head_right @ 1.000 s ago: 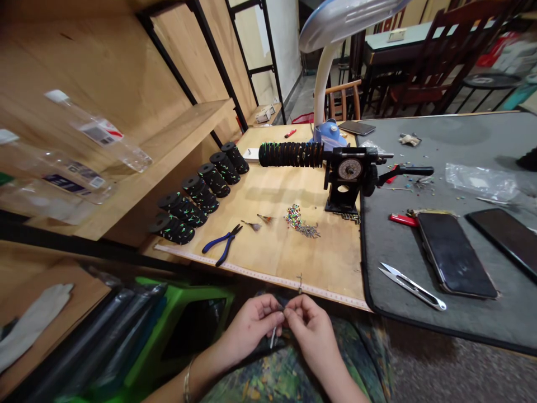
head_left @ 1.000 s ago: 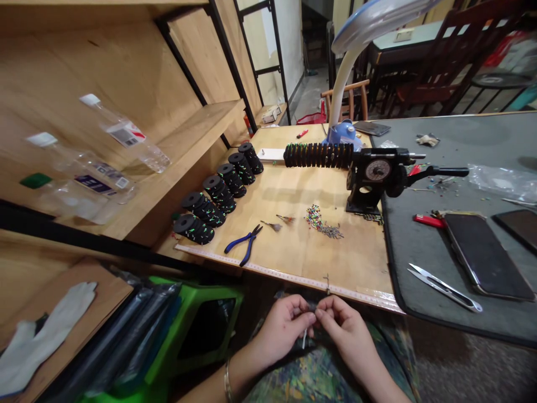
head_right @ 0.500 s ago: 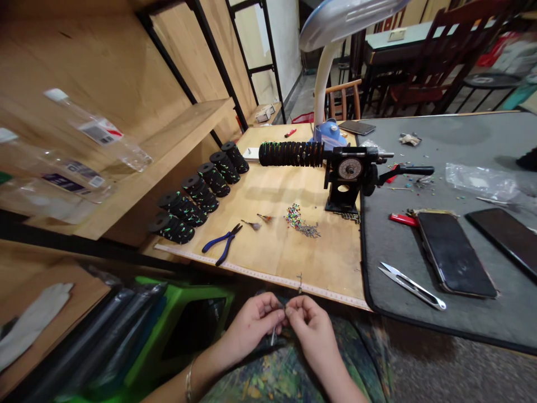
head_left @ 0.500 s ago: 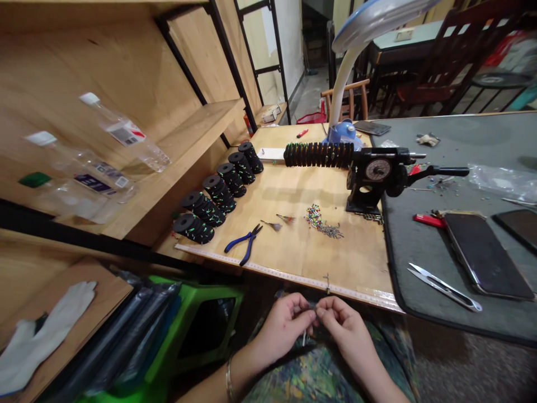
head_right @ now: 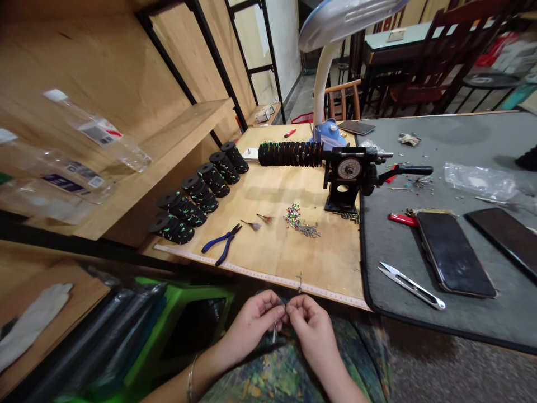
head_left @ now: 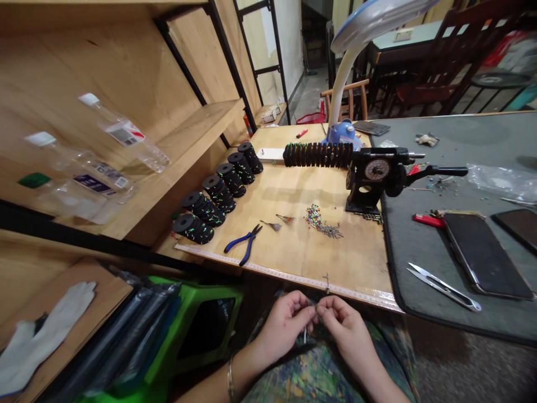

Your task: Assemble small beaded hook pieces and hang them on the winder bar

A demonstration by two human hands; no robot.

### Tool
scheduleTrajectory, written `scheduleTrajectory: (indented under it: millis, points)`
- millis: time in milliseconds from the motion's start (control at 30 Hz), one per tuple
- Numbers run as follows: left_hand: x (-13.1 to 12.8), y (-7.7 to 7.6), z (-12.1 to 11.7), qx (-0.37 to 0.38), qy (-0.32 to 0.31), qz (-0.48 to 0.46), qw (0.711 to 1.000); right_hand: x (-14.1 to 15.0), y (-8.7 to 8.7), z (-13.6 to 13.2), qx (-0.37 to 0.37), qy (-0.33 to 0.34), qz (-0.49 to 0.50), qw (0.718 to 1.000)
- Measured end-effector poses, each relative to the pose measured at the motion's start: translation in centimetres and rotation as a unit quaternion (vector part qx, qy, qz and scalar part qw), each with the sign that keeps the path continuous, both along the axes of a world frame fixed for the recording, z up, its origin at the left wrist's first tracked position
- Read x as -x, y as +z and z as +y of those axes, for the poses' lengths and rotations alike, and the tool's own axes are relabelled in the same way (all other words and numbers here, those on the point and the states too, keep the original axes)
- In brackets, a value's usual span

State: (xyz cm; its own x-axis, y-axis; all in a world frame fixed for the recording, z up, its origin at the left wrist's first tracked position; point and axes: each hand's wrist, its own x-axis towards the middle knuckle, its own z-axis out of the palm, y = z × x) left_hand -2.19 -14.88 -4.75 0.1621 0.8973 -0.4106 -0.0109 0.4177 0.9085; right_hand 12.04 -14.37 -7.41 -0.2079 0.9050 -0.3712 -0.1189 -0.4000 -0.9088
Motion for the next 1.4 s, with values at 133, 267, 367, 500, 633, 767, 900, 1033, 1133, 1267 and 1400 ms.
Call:
scheduleTrajectory:
  millis: [133,267,367,500,633,767,900,1033,1133,1267,1400]
  points:
    - [0.0,-0.2,0.0,-0.017,0.003,0.026,1.0,-0.2,0.4,-0.2,-0.016,0.0,-0.029,0.999]
    - [0.4,-0.5,-0.1,-0.029,0.014,0.053,0.998,-0.6,0.7,-0.4,-0.04,-0.007,-0.056,0.998]
    - [0.6,-0.5,-0.2,-0.038,0.011,0.064,0.997,-0.7,0.6,-0.5,-0.049,-0.02,-0.069,0.996]
    - [0.7,-0.4,-0.4,-0.045,0.008,0.07,0.997,-0.6,0.5,-0.5,-0.059,-0.024,-0.086,0.994]
    - [0.9,-0.6,-0.4,-0.051,0.007,0.069,0.996,-0.6,0.7,-0.4,-0.049,-0.026,-0.086,0.995]
    - [0.8,-0.8,-0.5,-0.058,0.004,0.073,0.996,-0.7,0.9,-0.3,-0.034,-0.029,-0.072,0.996]
    - [0.7,-0.8,-0.7,-0.059,0.004,0.07,0.996,-0.8,1.1,-0.2,-0.022,-0.026,-0.074,0.997]
    - [0.7,-0.9,-0.8,-0.064,0.004,0.068,0.996,-0.9,1.1,-0.3,-0.014,-0.014,-0.108,0.994]
    - [0.8,-1.1,-0.8,-0.068,0.008,0.073,0.995,-0.9,0.9,-0.5,-0.017,-0.013,-0.124,0.992]
    - [0.8,-1.3,-0.8,-0.075,0.009,0.09,0.993,-0.8,0.7,-1.1,-0.039,-0.023,-0.137,0.99]
    - [0.8,-1.1,-0.9,-0.092,0.014,0.118,0.989,-0.6,0.7,-1.6,-0.071,-0.01,-0.177,0.982]
